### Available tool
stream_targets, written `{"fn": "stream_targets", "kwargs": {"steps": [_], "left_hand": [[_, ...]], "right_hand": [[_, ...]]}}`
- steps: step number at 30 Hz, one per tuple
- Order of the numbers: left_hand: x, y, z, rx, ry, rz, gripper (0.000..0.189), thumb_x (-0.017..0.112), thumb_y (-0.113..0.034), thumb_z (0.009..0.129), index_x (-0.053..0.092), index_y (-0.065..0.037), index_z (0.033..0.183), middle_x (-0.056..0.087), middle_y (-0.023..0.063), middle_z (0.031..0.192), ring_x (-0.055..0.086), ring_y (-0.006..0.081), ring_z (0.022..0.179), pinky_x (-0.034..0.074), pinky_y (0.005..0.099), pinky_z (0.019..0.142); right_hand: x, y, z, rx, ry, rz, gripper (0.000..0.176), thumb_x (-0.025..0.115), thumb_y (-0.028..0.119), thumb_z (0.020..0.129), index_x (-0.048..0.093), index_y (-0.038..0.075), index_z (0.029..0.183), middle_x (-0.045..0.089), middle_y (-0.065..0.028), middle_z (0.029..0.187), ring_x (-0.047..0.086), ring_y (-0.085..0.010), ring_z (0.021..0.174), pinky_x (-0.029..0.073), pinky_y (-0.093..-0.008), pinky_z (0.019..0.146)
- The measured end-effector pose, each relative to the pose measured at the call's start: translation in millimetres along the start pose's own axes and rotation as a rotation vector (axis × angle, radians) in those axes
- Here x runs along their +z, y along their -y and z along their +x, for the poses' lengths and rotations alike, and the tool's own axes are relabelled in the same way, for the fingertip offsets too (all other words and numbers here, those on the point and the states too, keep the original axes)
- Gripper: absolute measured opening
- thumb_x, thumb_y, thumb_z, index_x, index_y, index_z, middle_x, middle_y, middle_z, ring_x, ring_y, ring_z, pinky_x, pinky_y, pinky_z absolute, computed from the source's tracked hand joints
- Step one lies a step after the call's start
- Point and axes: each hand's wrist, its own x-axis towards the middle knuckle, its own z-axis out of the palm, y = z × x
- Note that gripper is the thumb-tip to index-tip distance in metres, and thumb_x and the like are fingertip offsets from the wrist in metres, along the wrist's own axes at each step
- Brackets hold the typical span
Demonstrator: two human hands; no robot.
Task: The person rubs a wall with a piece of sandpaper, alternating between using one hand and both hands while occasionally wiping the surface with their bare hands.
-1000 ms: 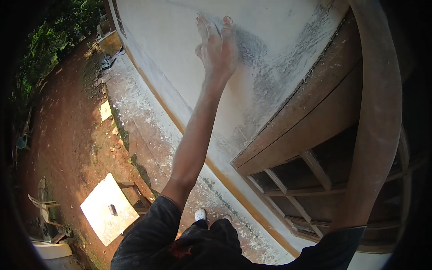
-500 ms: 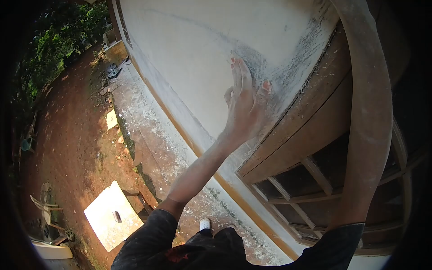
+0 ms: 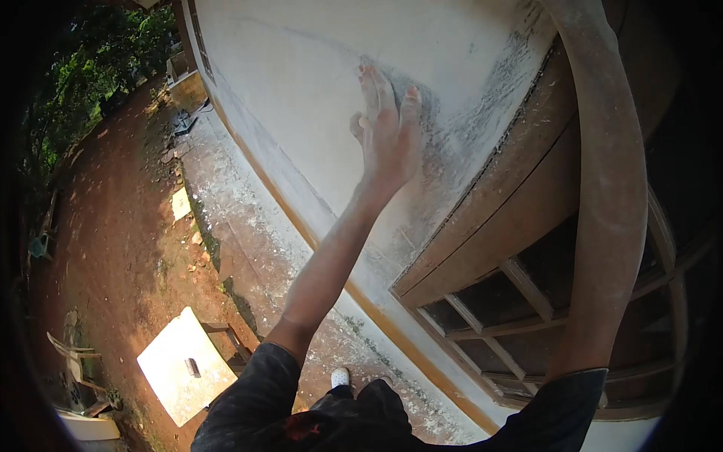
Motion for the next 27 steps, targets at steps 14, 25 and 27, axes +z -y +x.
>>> {"fn": "stream_targets", "kwargs": {"steps": [14,25,27], "left_hand": [[-10,20,36,0.051,-0.062,-0.024,0.087,0.043,-0.049,0.105,0.009,0.011,0.158,0.009,0.0318,0.167,0.010,0.0429,0.156,0.015,0.0691,0.114],[27,16,-63,0.289,0.020,0.204,0.109,0.060,-0.060,0.091,0.009,0.008,0.160,0.013,0.0299,0.167,0.013,0.0422,0.156,0.015,0.0697,0.114],[21,15,-11,0.317,-0.064,0.163,0.111,0.061,-0.061,0.090,0.010,0.008,0.160,0.014,0.0300,0.167,0.014,0.0424,0.156,0.013,0.0704,0.113]], "right_hand": [[-2,-2,0,-0.008,0.039,-0.040,0.033,0.071,0.039,0.093,0.069,0.009,0.080,0.067,-0.0090,0.078,0.062,-0.0258,0.092,0.033,-0.0451,0.107],[11,-10,-3,-0.096,-0.053,-0.022,0.036,0.070,0.041,0.094,0.071,0.009,0.079,0.068,-0.0061,0.074,0.062,-0.0223,0.080,0.035,-0.0433,0.101],[10,-14,0,-0.108,-0.029,-0.082,0.037,0.070,0.043,0.094,0.072,0.008,0.079,0.068,-0.0058,0.074,0.062,-0.0217,0.079,0.035,-0.0437,0.100]]}}
